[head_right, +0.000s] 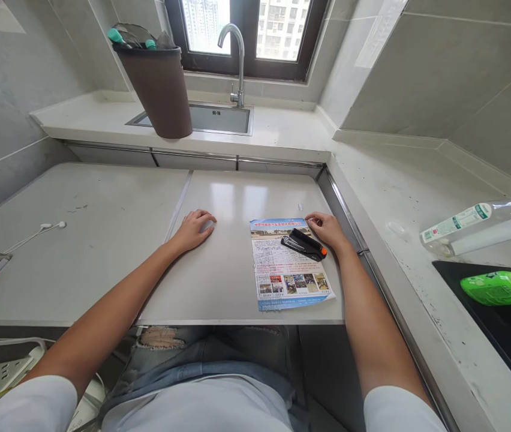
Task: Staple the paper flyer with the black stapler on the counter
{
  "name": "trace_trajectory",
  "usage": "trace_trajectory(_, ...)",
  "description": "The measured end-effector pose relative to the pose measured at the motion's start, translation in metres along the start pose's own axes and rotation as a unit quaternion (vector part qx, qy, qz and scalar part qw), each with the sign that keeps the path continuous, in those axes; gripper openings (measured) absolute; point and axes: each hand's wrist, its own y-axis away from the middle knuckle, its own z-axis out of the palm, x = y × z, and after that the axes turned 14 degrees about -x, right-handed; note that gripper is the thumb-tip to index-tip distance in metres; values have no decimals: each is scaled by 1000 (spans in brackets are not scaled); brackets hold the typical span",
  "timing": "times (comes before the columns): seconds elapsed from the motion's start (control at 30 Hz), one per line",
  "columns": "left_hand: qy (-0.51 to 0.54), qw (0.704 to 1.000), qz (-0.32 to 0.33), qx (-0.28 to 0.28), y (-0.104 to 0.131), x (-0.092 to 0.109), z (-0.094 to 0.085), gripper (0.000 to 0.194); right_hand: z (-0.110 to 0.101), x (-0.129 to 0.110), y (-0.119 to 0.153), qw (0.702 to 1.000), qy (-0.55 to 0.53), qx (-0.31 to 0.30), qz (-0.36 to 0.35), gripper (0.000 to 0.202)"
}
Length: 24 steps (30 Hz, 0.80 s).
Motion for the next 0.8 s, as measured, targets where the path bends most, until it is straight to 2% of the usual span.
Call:
trace_trajectory(0.17,-3,1000,0,-1,0,0,1,27,3,1,0,1000,27,0,-8,31)
trace_trajectory(0.3,-12,1000,1,4,-1,0,1,26,10,-4,-8,991,102,53,-60,35)
trace_trajectory(0.37,-13,1000,-1,3,-1,0,1,27,14,-7,-14,987,122,55,-88,39)
trace_trajectory(0.53,-12,1000,-1,1,-1,0,1,27,29,-1,-26,983,127,-28,-128,54)
trace_trajectory(0.63,-11,1000,-4,3,0,1,1,26,37,9,-30,984,122,-69,-106,60)
trace_trajectory(0.8,-10,1000,-2,6,0,2,1,27,39,15,-31,984,124,-99,-78,63)
